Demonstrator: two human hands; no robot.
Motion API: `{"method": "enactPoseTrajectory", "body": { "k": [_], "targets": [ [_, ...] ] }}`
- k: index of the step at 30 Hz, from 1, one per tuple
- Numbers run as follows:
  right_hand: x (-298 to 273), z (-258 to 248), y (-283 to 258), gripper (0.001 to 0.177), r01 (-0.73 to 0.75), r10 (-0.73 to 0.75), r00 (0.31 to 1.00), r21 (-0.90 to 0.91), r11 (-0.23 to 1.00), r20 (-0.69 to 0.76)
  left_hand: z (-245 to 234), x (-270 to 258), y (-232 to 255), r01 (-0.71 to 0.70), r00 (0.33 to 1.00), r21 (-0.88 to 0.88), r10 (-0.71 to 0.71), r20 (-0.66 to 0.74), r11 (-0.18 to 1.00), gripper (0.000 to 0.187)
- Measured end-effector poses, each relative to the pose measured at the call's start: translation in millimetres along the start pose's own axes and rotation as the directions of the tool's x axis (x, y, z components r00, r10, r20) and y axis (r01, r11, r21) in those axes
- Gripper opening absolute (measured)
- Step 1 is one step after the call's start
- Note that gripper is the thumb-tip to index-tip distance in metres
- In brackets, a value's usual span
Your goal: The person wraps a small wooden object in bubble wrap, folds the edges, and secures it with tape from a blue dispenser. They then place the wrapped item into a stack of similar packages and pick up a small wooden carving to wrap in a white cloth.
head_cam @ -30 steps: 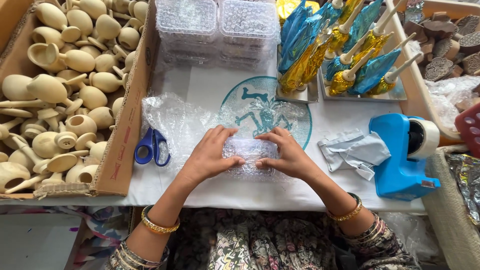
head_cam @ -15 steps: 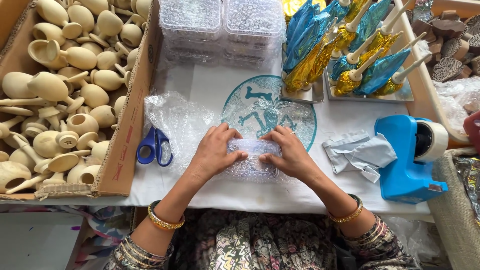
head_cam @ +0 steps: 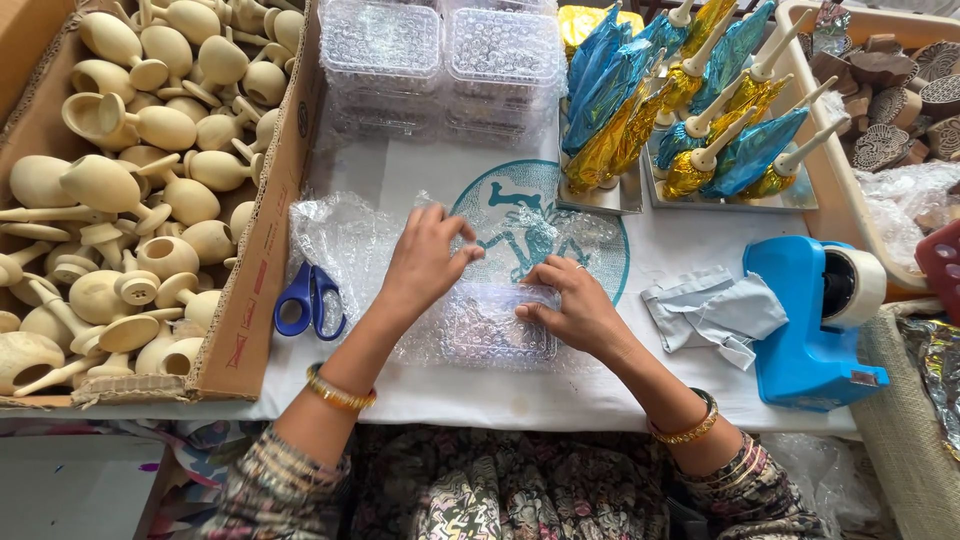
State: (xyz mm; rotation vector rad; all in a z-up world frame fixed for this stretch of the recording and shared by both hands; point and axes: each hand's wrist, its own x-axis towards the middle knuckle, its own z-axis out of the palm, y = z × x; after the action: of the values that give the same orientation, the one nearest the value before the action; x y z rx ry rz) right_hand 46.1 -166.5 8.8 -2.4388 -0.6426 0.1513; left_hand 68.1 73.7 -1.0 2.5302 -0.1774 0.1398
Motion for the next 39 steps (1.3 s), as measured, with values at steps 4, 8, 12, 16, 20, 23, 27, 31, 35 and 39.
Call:
{"method": "enactPoseTrajectory", "body": {
  "k": [4,8,12,16,20,23,27,31,35,39],
  "targets": [
    [1,-1,1,0.037,-0.005,0.005,1.0,0.006,1.0,-0.005,20,42,-10,-0.232,0.958,0.19,0.258,-0.126,0.954,0.056],
    [2,0,4,0.037,-0.011,0.011,1.0,0.008,1.0,-0.004,3,65,10,-0.15,0.961,0.172,0.103,0.257,0.974,0.092],
    [3,-3,1,0.037,-0.036,0.036,0.999,0.029,0.999,0.007,-4,77,10,-0.114,0.937,0.118,0.068,0.342,0.986,0.022],
    [2,-2,0,0.039,-0.107,0.106,0.994,0.065,0.992,0.024,-40,40,36,-0.32,0.933,-0.084,0.33,0.147,0.944,0.024],
    [3,-3,1,0.038,-0.1,0.099,0.995,0.047,0.994,0.012,-43,0,40,-0.363,0.914,-0.232,0.393,0.102,0.902,0.011],
    [1,-2,2,0.039,-0.103,0.102,0.995,0.06,0.993,0.013,-45,-21,45,-0.398,0.909,-0.204,0.415,0.046,0.894,0.012],
    [-2,0,4,0.04,-0.055,0.056,0.998,0.047,0.997,-0.027,-46,-36,51,-0.363,0.917,-0.169,0.384,0.106,0.916,0.027],
    [-10,1,-6,0.038,-0.014,0.012,0.996,-0.015,1.0,-0.086,-48,-45,54,-0.407,0.911,-0.05,0.409,0.059,0.912,0.024],
    [-14,1,-14,0.035,0.029,-0.041,0.985,-0.069,0.997,-0.165,-47,-43,48,-0.367,0.919,-0.051,0.371,0.134,0.929,0.023],
    [-13,-1,-18,0.035,-0.01,0.002,0.99,-0.051,0.999,-0.144,-49,-44,50,-0.363,0.908,-0.036,0.362,0.212,0.931,0.03]
  ]
}}
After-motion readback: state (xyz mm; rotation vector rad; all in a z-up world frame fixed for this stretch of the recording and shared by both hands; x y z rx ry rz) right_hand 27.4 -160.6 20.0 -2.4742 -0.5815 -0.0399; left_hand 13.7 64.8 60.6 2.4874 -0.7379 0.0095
